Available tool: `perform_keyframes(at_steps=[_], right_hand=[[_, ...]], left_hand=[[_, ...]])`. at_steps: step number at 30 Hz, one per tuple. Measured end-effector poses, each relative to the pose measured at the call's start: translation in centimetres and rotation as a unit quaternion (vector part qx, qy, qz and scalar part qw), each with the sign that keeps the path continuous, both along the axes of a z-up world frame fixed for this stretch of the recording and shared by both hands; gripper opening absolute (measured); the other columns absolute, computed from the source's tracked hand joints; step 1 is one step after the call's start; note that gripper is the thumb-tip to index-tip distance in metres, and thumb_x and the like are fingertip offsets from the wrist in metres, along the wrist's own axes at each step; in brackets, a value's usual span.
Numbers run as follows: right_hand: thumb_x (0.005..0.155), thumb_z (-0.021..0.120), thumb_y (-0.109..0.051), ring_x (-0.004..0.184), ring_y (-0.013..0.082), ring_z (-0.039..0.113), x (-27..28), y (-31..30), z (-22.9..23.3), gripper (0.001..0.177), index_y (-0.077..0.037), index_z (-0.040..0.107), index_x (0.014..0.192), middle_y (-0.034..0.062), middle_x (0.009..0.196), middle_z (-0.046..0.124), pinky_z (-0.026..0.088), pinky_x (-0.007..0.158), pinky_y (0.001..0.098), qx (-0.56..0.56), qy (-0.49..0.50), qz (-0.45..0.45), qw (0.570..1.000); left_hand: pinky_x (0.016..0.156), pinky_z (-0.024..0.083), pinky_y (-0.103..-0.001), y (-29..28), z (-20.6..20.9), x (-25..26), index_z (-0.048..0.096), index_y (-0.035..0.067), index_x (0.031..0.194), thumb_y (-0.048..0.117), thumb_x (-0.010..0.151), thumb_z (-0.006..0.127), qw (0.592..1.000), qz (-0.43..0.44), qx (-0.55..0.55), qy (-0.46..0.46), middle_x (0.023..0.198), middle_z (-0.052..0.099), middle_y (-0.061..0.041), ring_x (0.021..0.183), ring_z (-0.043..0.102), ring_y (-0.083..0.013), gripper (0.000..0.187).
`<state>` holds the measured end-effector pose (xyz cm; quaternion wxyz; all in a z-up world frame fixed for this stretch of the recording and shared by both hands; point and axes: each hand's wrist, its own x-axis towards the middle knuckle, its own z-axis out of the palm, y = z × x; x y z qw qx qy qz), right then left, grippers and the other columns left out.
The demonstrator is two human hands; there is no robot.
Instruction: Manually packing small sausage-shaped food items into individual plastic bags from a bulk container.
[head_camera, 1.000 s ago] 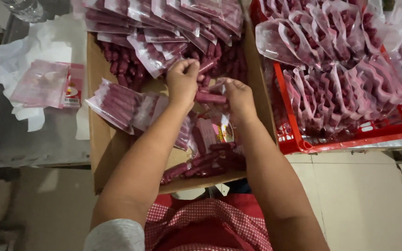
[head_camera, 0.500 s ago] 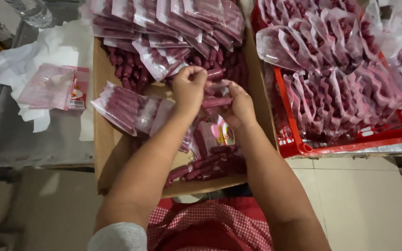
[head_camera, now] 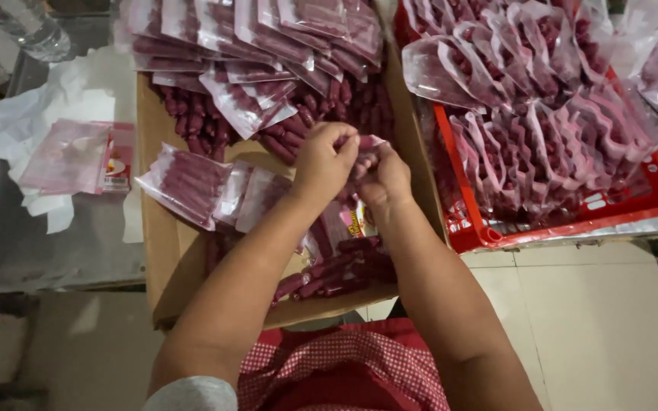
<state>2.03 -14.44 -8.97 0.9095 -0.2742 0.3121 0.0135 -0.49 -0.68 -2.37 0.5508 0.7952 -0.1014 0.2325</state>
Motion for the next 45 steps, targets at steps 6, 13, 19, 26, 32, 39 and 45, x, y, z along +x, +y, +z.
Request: perform_keyframes(at_steps=[6,13,19,26,32,39,45], right_hand=[[0.103,0.055,-0.027,0.047,0.0137,0.049,0.3,0.1,1.5,0.024,-0.01,0.072,0.104,-0.002,0.058,0.043,0.035,0.043,0.0254,-0.109,0.001,0.037,0.993],[0.104,0.055,-0.03,0.037,0.0154,0.046,-3.2,1.6,8.6,0.023,-0.013,0.07,0.107,0.0019,0.051,0.042,0.032,0.033,0.0255,-0.317,-0.071,0.057,0.944],[0.102,0.058,-0.018,0.032,0.0091,0.046,-5.3,3.4,10.8,0.023,-0.001,0.074,0.105,0.0011,0.048,0.044,0.031,0.029,0.0225,-0.421,-0.153,0.071,0.891],[0.103,0.058,-0.021,0.049,0.0101,0.054,-5.2,2.7,9.5,0.025,-0.012,0.079,0.115,0.0048,0.062,0.062,0.046,0.044,0.0227,-0.517,-0.166,0.12,0.831],[0.103,0.055,-0.023,0.038,0.0055,0.026,-5.4,2.9,11.4,0.029,-0.007,0.075,0.116,-0.0044,0.048,0.032,0.024,0.033,0.0246,-0.428,-0.156,0.199,0.868],[0.105,0.059,-0.024,0.034,0.0062,0.033,-6.1,2.7,11.9,0.021,-0.011,0.074,0.098,-0.0048,0.051,0.047,0.029,0.029,0.0246,-0.337,-0.141,0.239,0.9],[0.098,0.055,-0.025,0.039,0.0048,0.033,-5.9,2.2,13.0,0.024,-0.015,0.077,0.099,-0.0042,0.055,0.052,0.02,0.035,0.0248,-0.414,-0.106,0.132,0.895]], left_hand=[[0.079,0.06,-0.037,1.3,3.8,-2.5,0.078,0.014,0.099,0.018,0.084,0.078,0.994,-0.077,0.06,0.058,0.09,0.069,-0.008,0.092,0.071,-0.0269,0.016],[0.072,0.06,-0.028,6.0,4.7,0.2,0.077,0.02,0.102,0.021,0.082,0.079,0.993,-0.026,0.026,0.113,0.085,0.072,0.001,0.081,0.072,-0.0139,0.02],[0.083,0.059,-0.039,3.5,4.5,-1.6,0.072,0.022,0.104,0.04,0.079,0.082,0.984,-0.016,0.09,0.153,0.096,0.075,-0.003,0.097,0.073,-0.0264,0.032],[0.082,0.059,-0.044,3.1,5.4,-1.1,0.076,0.015,0.094,0.032,0.093,0.071,0.997,-0.024,0.06,0.047,0.088,0.074,-0.01,0.092,0.073,-0.0328,0.018],[0.047,0.043,-0.022,1.4,7.8,-0.2,0.061,0.011,0.112,0.025,0.107,0.048,0.979,0.035,-0.188,-0.068,0.075,0.057,0.002,0.058,0.049,-0.0091,0.019],[0.106,0.052,-0.037,-0.6,4.4,-0.3,0.056,0.005,0.126,0.019,0.109,0.041,0.992,0.015,-0.101,-0.073,0.122,0.062,-0.015,0.117,0.063,-0.0274,0.027],[0.073,0.049,-0.032,4.0,3.6,0.2,0.057,0.013,0.085,0.013,0.095,0.056,0.996,0.034,-0.046,0.065,0.084,0.06,-0.002,0.077,0.058,-0.0176,0.01]])
